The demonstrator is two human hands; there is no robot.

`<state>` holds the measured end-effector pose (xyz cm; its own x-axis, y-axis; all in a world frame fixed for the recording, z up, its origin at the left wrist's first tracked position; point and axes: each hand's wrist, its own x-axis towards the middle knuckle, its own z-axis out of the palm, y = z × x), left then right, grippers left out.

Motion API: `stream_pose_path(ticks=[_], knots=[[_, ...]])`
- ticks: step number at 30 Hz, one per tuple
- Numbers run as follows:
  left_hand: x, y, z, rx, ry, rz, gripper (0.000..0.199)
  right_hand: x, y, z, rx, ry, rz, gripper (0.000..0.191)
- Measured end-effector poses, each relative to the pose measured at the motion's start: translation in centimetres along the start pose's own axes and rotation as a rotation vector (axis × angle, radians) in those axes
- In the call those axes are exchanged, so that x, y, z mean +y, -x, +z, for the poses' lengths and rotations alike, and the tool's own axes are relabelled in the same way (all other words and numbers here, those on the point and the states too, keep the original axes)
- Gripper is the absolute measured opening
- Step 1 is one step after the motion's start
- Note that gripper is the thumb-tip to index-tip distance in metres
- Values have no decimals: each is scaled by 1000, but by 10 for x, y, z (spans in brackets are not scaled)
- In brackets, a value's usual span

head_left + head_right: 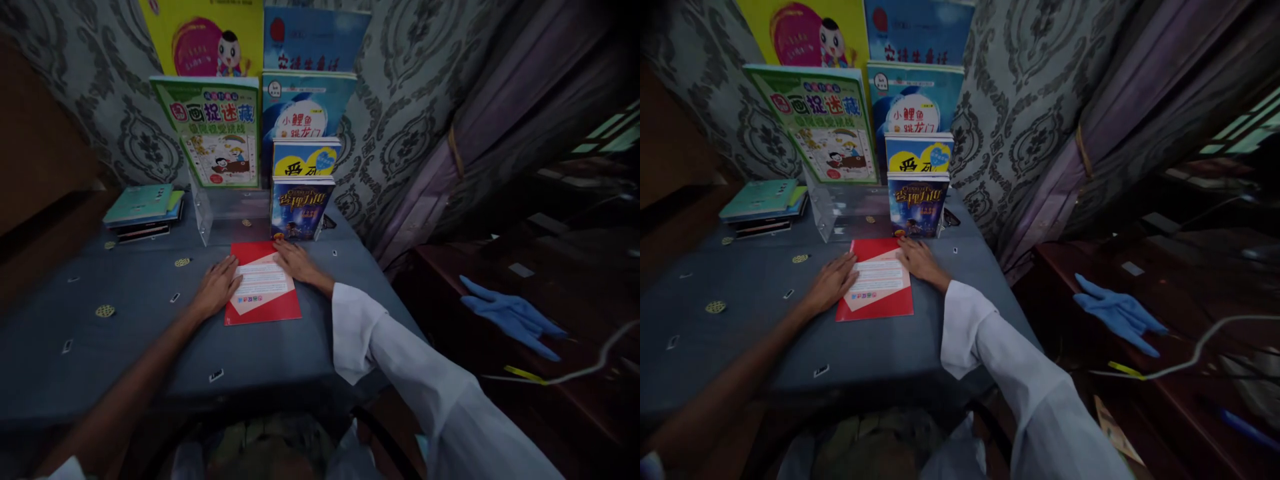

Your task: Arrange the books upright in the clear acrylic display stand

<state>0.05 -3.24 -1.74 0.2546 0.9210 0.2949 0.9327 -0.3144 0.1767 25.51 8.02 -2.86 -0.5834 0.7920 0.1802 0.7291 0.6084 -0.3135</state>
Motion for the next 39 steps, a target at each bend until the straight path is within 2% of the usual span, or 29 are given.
stream_pose_path(ticks=[4, 10, 18, 21, 27, 31, 39], knots=[[4, 0, -6, 1, -5, -16, 52, 11, 15, -10, 67, -12, 2, 52], [7, -1, -10, -81, -1, -42, 53, -7, 43, -14, 18, -18, -14, 50], [12, -2, -13, -133, -39, -73, 53, -46, 143, -24, 11, -81, -184, 41], [13, -1, -15, -142, -38, -77, 54, -61, 168, -28, 21, -81, -216, 41], [8, 1, -11, -123, -19, -44, 53, -65, 171, -29, 53, -76, -231, 37], [4, -2, -12, -159, -25, -13, 54, -61, 169, -24, 82, -70, -232, 38], [8, -42, -4, -224, -81, -1, 61, -60, 168, -25, 100, -95, -247, 36]])
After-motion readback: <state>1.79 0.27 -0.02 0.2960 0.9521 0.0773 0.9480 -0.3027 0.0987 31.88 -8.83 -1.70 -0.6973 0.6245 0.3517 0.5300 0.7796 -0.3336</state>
